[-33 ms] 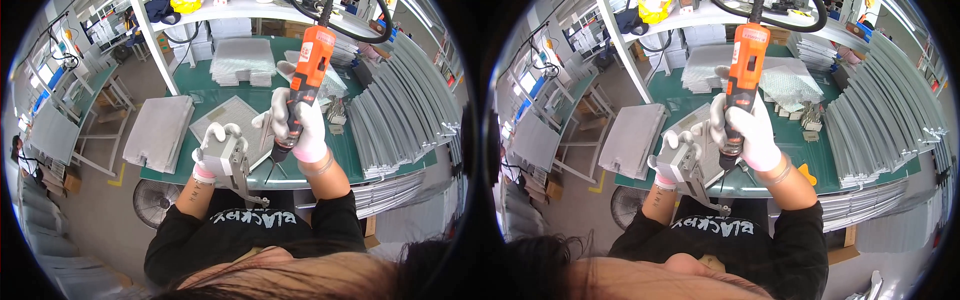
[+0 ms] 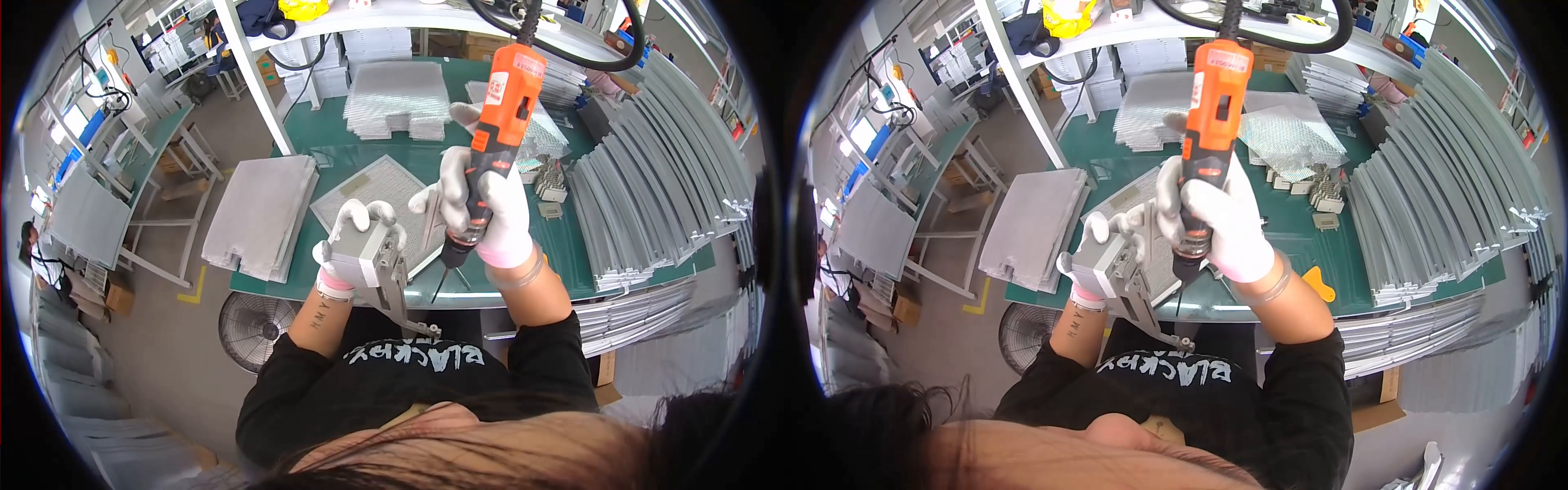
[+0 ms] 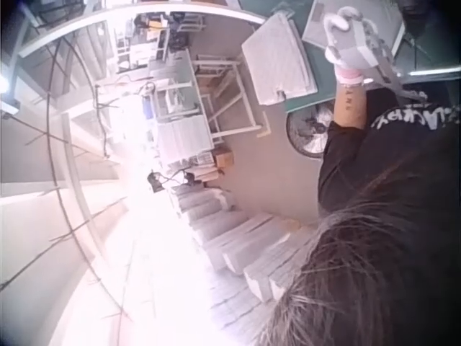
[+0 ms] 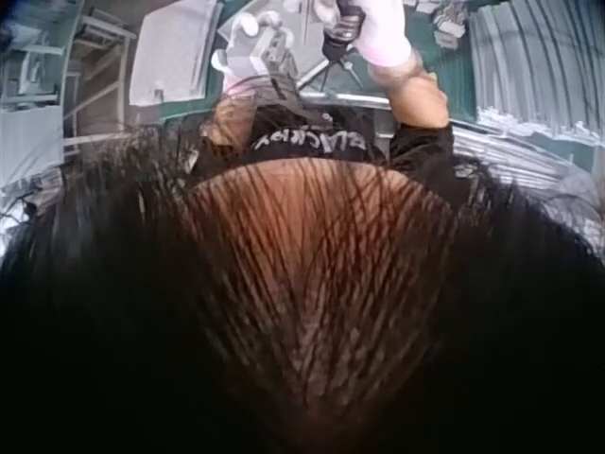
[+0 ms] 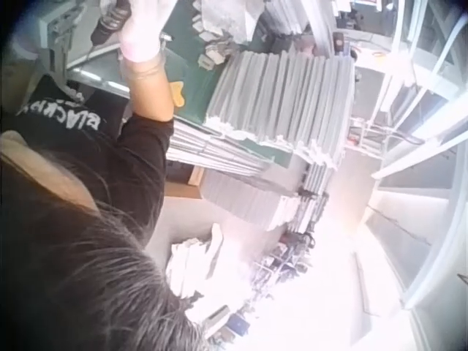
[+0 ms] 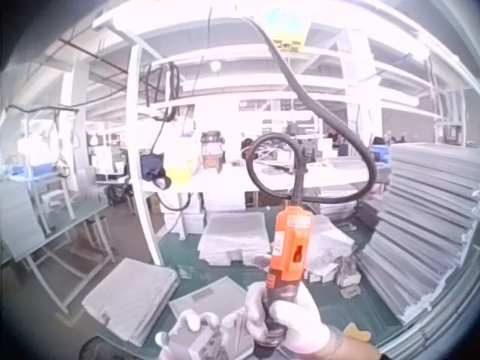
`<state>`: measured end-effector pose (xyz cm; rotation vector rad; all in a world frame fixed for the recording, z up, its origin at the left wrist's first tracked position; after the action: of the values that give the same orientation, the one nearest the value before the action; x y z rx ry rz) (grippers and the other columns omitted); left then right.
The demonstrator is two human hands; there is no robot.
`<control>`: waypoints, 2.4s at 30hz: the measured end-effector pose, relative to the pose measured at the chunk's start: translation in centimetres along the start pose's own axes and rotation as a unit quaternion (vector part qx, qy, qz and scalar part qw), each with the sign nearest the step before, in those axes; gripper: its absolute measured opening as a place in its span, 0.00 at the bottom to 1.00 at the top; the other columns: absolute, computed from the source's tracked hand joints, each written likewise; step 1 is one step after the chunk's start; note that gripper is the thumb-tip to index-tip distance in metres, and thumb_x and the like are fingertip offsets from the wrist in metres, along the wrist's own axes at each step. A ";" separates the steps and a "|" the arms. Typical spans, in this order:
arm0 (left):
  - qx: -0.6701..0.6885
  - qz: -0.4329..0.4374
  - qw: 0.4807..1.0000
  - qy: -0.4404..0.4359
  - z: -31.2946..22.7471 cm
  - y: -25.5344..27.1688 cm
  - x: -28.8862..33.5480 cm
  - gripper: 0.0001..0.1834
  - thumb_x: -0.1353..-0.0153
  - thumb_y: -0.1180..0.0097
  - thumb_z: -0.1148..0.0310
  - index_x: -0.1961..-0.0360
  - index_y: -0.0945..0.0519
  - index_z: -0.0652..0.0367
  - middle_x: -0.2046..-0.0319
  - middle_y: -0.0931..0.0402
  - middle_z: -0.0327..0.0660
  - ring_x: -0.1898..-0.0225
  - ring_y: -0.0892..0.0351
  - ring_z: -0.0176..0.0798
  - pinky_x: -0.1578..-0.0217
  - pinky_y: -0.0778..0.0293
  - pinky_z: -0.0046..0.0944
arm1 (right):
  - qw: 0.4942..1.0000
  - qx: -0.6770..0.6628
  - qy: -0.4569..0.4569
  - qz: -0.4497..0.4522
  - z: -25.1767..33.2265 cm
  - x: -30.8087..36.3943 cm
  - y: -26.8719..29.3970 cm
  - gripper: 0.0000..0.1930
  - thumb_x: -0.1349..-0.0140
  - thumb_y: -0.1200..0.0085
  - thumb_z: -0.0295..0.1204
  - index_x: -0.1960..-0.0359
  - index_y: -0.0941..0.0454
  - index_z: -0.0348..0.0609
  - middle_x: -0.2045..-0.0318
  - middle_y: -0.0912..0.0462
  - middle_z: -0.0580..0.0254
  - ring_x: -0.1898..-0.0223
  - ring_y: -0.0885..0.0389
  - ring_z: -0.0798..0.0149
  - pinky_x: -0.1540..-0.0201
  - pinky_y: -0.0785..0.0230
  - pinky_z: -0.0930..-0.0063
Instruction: Assemble an industrial filter unit by applying masking tape to the housing and using a power drill to secure components.
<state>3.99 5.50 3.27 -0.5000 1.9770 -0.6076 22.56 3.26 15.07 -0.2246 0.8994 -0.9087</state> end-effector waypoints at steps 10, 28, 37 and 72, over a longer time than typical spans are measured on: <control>-0.009 -0.035 0.999 -0.035 0.1 -1.9 -0.9 0.31 0.50 0.32 0.47 0.59 0.29 0.62 0.50 0.33 0.56 0.50 0.28 0.57 0.56 0.19 0.49 | 0.999 0.039 -0.023 -0.008 -1.2 1.9 -0.6 0.35 0.40 0.49 0.22 0.31 0.48 0.37 0.69 0.23 0.56 0.74 0.22 0.66 0.67 0.27 0.72; -0.006 -0.016 1.000 0.005 0.0 -3.6 -2.6 0.31 0.53 0.27 0.54 0.58 0.28 0.65 0.48 0.33 0.59 0.47 0.27 0.58 0.49 0.21 0.56 | 0.993 0.097 -0.073 -0.014 0.8 2.5 -0.4 0.35 0.40 0.46 0.25 0.31 0.46 0.37 0.69 0.22 0.58 0.70 0.23 0.70 0.64 0.28 0.76; 0.014 -0.105 0.994 0.023 1.8 -4.2 -1.6 0.26 0.41 0.38 0.54 0.55 0.30 0.65 0.46 0.33 0.59 0.47 0.25 0.59 0.49 0.21 0.57 | 0.990 0.098 -0.095 -0.041 1.5 3.7 -0.8 0.35 0.41 0.48 0.22 0.31 0.46 0.37 0.68 0.22 0.59 0.70 0.23 0.72 0.64 0.28 0.78; -0.843 -0.054 0.496 -0.200 0.1 -9.2 -6.3 0.53 0.65 0.21 0.67 0.36 0.37 0.58 0.30 0.50 0.60 0.33 0.38 0.59 0.35 0.37 0.55 | 0.859 0.460 0.076 -0.210 -1.2 4.4 1.4 0.44 0.53 0.27 0.26 0.36 0.41 0.38 0.52 0.19 0.54 0.53 0.18 0.68 0.48 0.25 0.71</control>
<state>7.69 1.85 13.15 -1.6767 1.4005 1.5944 23.73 1.01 11.08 0.5086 0.4715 -1.6881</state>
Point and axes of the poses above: each hand's wrist, its own x-axis away from the middle knuckle, its own y-axis out of the back of the hand, z = x × y, the point moved 2 cm from there along -x, towards the middle knuckle
